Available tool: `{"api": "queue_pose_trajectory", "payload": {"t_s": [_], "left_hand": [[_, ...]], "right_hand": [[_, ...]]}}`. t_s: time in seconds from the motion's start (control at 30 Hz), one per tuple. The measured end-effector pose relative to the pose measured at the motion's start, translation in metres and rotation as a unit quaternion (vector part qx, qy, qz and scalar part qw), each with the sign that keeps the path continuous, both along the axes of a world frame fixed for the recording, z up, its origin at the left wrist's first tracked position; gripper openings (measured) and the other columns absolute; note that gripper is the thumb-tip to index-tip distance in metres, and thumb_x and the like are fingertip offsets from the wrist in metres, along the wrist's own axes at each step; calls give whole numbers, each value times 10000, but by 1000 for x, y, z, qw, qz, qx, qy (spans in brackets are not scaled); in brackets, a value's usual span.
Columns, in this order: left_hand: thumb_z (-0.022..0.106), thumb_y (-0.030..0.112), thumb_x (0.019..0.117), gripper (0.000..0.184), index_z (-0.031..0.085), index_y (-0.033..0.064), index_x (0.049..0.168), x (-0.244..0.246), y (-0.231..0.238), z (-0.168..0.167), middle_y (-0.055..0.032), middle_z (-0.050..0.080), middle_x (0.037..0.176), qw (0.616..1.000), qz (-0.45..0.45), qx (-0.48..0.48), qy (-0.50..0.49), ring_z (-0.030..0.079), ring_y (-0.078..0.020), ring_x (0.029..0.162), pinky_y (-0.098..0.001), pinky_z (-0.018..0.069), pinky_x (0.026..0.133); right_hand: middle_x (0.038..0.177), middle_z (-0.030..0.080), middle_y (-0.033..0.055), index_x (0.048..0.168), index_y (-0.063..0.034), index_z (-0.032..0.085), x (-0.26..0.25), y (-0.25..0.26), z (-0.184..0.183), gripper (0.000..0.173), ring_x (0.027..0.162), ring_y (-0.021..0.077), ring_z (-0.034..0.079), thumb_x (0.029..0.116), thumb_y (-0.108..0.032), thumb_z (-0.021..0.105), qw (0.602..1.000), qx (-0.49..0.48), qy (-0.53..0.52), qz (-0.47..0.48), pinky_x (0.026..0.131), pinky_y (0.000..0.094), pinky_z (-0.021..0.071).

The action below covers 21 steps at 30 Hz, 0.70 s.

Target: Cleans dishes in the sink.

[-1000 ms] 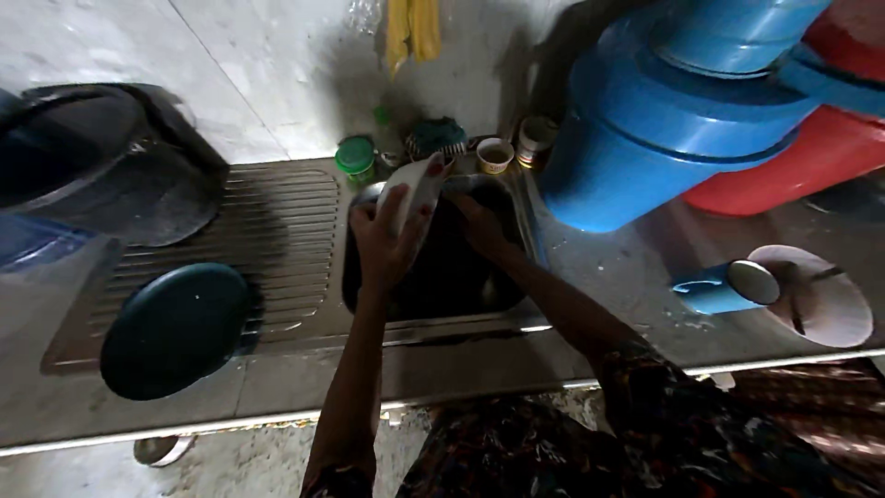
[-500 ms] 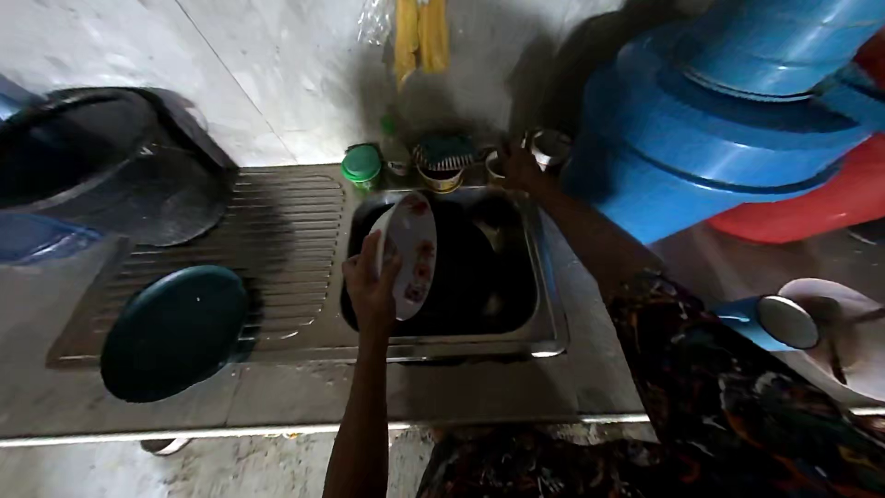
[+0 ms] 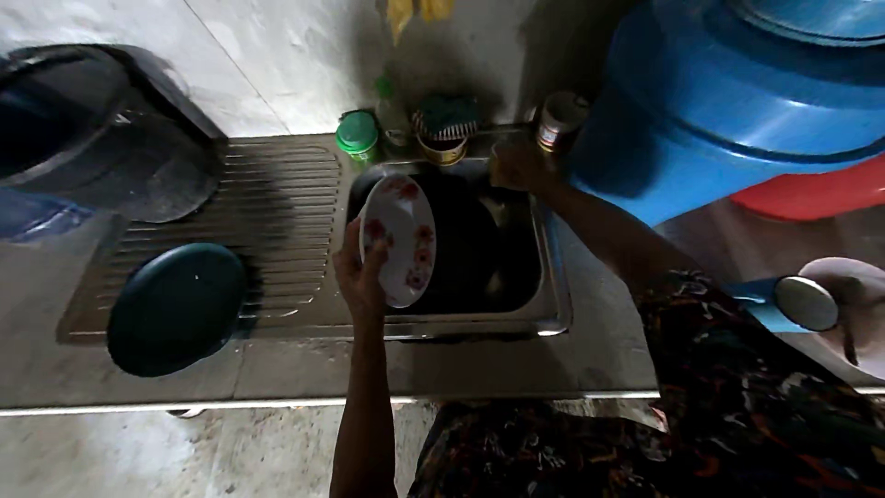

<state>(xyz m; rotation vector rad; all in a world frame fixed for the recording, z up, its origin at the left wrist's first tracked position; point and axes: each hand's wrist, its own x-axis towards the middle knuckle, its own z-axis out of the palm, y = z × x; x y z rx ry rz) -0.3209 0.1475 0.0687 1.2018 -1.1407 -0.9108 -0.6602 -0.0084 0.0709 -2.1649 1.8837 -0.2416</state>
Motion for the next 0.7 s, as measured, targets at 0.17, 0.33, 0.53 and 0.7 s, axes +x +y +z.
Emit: {"api": "queue_pose_trajectory", "payload": {"t_s": [0.17, 0.33, 0.53, 0.7], "left_hand": [[617, 242, 992, 526, 506, 134, 1495, -5, 0, 4, -43, 659, 1264, 1000, -1, 4, 0, 666, -100, 1042, -334, 579, 906], [621, 284, 994, 522, 522, 146, 1488, -3, 2, 3, -44, 671, 1234, 1000, -23, 4, -16, 670, -113, 1040, -353, 586, 895], [633, 271, 987, 527, 526, 146, 1487, -5, -1, -1, -39, 650, 1228, 1000, -27, -14, 2, 649, -117, 1031, -343, 570, 897], [593, 195, 1011, 458, 534, 113, 1457, -11, -4, 0, 25, 704, 1089, 998, -44, -44, 31, 680, -54, 903, -279, 600, 820]], "right_hand": [[1392, 557, 320, 1379, 94, 537, -6, -8, -8, 633, 1324, 436, 530, 931, -298, 751, 938, -38, -280, -202, 1125, 560, 417], [1162, 665, 133, 1242, -19, 634, -11, -20, -31, 417, 1028, 218, 639, 904, -247, 722, 762, -29, -558, -328, 864, 418, 555], [976, 650, 63, 1160, -73, 608, -9, -18, -29, 226, 848, 156, 646, 969, -192, 621, 660, -36, -692, -290, 719, 355, 576], [1330, 610, 283, 1339, 41, 596, -4, -27, 12, 570, 1260, 415, 580, 934, -339, 724, 938, -41, -271, -212, 1057, 594, 459]]}}
